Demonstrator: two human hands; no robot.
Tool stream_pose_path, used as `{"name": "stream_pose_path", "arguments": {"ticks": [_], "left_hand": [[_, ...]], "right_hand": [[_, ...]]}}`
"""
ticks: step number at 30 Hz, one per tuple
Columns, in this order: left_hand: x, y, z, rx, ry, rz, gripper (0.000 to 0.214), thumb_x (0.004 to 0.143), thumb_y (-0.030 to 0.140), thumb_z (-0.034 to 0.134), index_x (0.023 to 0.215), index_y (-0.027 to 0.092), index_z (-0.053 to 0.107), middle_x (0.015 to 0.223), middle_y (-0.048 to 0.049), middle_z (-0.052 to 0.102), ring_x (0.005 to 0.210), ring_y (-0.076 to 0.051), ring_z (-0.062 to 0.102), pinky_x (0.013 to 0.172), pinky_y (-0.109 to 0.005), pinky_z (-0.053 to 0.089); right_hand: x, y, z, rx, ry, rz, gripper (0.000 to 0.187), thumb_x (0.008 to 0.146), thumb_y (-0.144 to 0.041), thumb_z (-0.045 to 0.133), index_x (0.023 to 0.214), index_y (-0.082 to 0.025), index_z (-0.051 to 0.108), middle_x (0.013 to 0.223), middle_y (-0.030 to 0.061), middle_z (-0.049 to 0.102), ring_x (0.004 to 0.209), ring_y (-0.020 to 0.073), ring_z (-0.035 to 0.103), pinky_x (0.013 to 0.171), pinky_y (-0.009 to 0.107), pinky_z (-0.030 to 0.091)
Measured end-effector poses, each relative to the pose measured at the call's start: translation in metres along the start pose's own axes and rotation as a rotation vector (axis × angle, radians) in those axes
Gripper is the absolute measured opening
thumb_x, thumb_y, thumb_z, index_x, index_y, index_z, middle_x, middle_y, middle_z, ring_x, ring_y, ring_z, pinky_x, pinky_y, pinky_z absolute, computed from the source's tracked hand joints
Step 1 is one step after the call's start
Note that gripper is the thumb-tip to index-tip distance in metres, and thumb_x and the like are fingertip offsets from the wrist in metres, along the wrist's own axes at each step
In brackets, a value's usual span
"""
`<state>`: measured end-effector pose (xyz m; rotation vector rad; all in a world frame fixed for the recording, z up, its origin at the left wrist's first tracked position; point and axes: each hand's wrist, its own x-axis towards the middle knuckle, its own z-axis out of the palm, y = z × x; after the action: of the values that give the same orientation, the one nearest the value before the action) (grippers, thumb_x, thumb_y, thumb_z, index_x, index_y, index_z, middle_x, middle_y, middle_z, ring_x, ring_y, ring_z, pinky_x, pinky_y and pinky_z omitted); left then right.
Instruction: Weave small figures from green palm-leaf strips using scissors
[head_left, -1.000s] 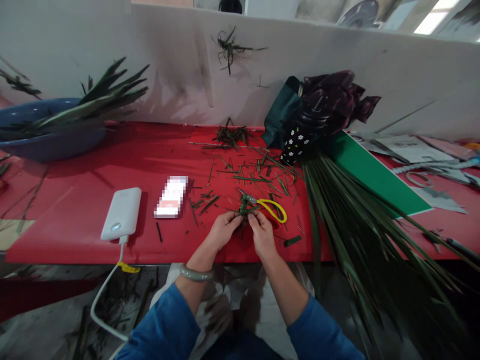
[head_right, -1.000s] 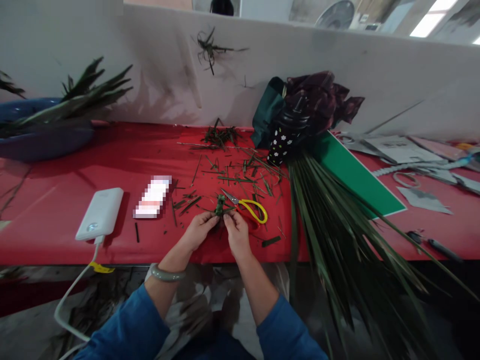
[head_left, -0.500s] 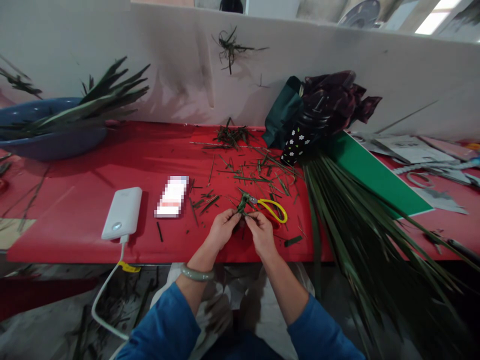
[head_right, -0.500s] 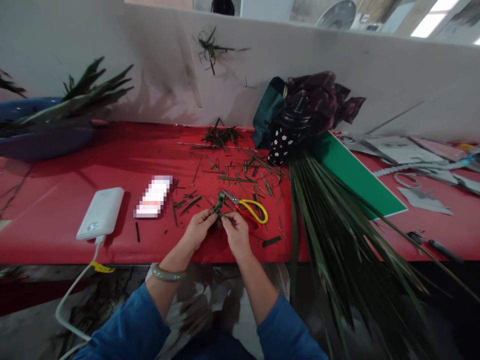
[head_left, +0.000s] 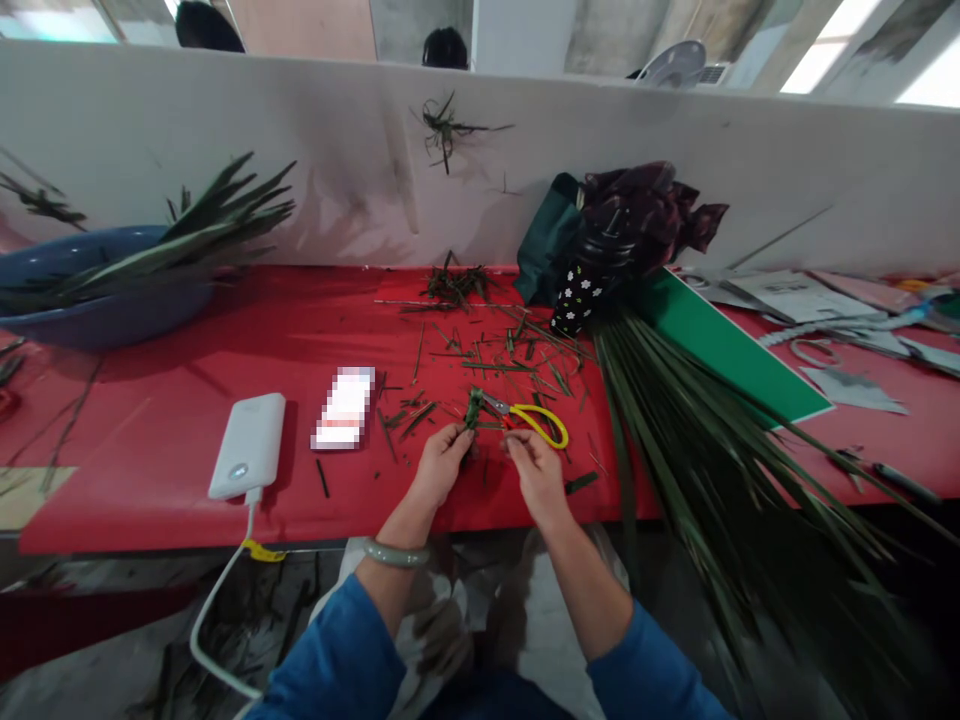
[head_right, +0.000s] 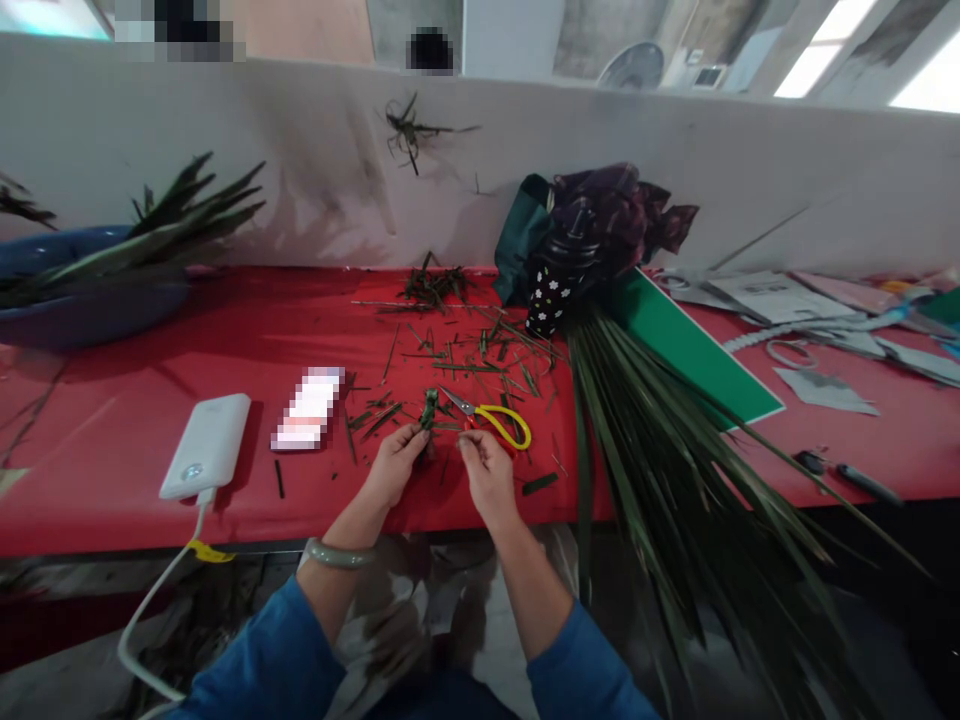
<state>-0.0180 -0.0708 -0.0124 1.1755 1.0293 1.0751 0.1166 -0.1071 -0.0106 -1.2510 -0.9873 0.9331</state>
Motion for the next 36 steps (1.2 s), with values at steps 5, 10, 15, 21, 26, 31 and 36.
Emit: {"name": "stream_pose_path", "arguments": {"ticks": [5,10,15,21,26,31,36], "left_hand": [[0.001,-0.004,0.0,0.028,-0.033,0.023,0.026,0.073,0.039,0.05,0.064,0.015,0.05,0.054,0.0022,0.052,0.054,-0.009,0.046,0.057,-0.022,0.034],[-0.001,-0.003,-0.002,0.106,-0.04,0.062,0.027,0.074,0.038,0.049,0.061,0.015,0.052,0.054,0.0019,0.052,0.054,-0.009,0.044,0.059,-0.022,0.033],[-0.003,-0.005,-0.004,0.117,-0.016,0.059,0.027,0.074,0.038,0.049,0.061,0.015,0.054,0.055,0.0016,0.053,0.056,-0.01,0.044,0.061,-0.022,0.033],[-0.002,-0.007,-0.003,0.103,-0.019,0.063,0.026,0.074,0.038,0.048,0.063,0.015,0.053,0.054,0.0024,0.052,0.055,-0.01,0.045,0.06,-0.022,0.033],[-0.003,-0.006,-0.004,0.101,-0.043,0.061,0.026,0.074,0.037,0.049,0.063,0.015,0.052,0.054,0.0024,0.051,0.053,-0.009,0.044,0.057,-0.021,0.033],[-0.004,-0.005,-0.004,0.124,-0.047,0.064,0.024,0.074,0.036,0.049,0.063,0.015,0.052,0.054,0.0028,0.051,0.053,-0.009,0.043,0.055,-0.021,0.032],[-0.002,-0.008,-0.004,0.071,-0.021,0.042,0.022,0.074,0.035,0.05,0.066,0.015,0.052,0.054,0.0034,0.051,0.053,-0.008,0.043,0.055,-0.021,0.033]], "right_hand": [[0.008,-0.007,-0.019,-0.126,0.013,-0.042,0.02,0.073,-0.036,0.053,0.081,-0.019,0.059,0.071,0.0021,0.06,0.067,0.0158,0.056,0.065,0.03,0.044],[0.013,-0.004,-0.024,-0.431,0.05,-0.25,0.021,0.078,-0.032,0.047,0.091,-0.02,0.057,0.089,0.0065,0.06,0.082,0.0192,0.055,0.072,0.033,0.044],[0.025,0.0,-0.048,-1.02,-0.046,-0.332,0.021,0.074,-0.025,0.051,0.093,-0.02,0.06,0.096,0.009,0.059,0.091,0.0243,0.051,0.081,0.04,0.038],[0.021,-0.007,-0.048,-1.035,-0.106,-0.301,0.022,0.074,-0.026,0.05,0.093,-0.021,0.059,0.102,0.0076,0.058,0.095,0.023,0.052,0.081,0.036,0.038],[0.013,-0.014,-0.024,-0.619,-0.153,-0.08,0.027,0.078,-0.042,0.042,0.08,-0.02,0.059,0.07,0.0017,0.061,0.066,0.0162,0.056,0.062,0.027,0.042],[0.013,-0.006,-0.008,-0.33,-0.153,0.034,0.024,0.074,-0.04,0.048,0.072,-0.018,0.056,0.058,-0.0011,0.054,0.055,0.0138,0.051,0.055,0.025,0.04],[0.008,0.001,-0.004,-0.196,-0.181,0.066,0.019,0.072,-0.036,0.051,0.069,-0.018,0.055,0.057,-0.0027,0.052,0.055,0.0119,0.049,0.057,0.024,0.04]]}}
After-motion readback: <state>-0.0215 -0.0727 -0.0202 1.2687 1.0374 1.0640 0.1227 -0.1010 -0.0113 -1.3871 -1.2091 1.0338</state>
